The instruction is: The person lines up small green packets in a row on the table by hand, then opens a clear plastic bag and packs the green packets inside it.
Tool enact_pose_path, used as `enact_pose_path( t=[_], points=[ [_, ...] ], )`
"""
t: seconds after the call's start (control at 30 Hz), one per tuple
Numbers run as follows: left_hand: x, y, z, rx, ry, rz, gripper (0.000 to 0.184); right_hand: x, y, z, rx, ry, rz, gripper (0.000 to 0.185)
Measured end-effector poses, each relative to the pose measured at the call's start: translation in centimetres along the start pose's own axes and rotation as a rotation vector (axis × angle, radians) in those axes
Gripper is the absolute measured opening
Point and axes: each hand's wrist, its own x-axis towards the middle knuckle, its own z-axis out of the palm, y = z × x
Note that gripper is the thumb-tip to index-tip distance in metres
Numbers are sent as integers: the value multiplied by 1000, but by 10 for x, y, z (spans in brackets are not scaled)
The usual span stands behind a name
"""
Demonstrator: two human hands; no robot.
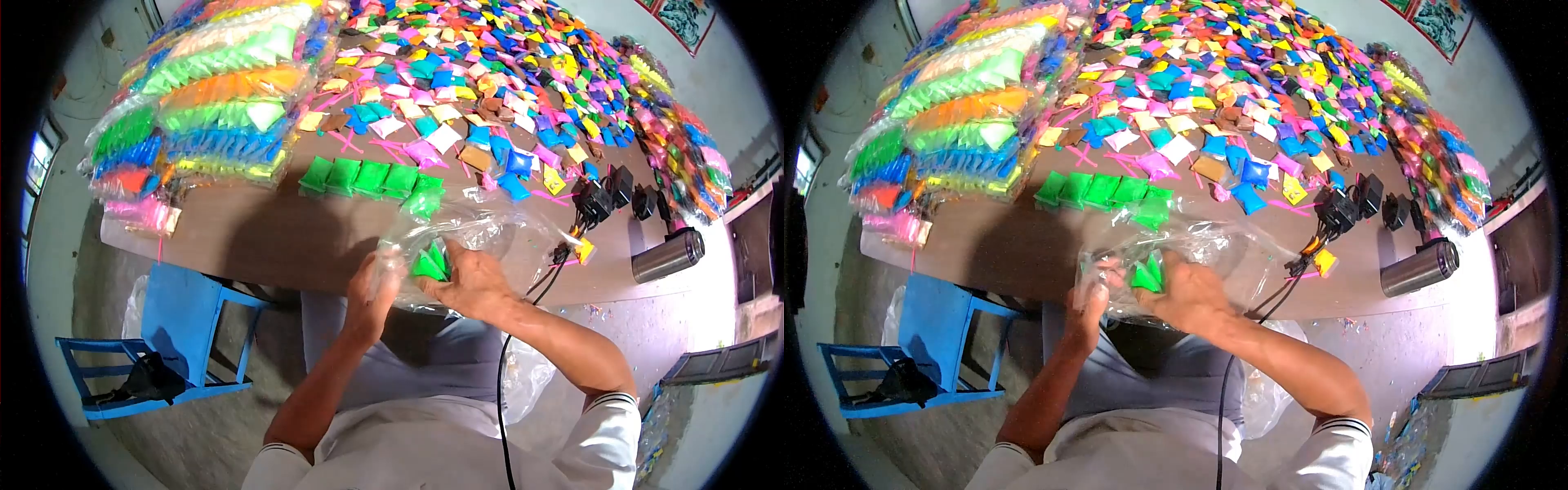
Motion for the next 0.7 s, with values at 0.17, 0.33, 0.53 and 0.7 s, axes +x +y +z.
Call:
enact_pose_path(
  t=[0.17, 0.33, 0.53, 0.7],
  points=[
    [2, -14, 1, -133, 17, 24, 38, 6, 2, 15, 22, 0, -41, 53],
    [11, -26, -1, -107, 14, 94, 28, 7, -13, -6, 109, -373, -44, 50],
    [14, -28, -1, -125, -15, 94, 20, 9, -8, 3, 25, -252, -252, 36],
    [14, -25, 2, -53, 35, 84, 21, 6, -12, 4, -119, -206, -257, 31]
  ],
)
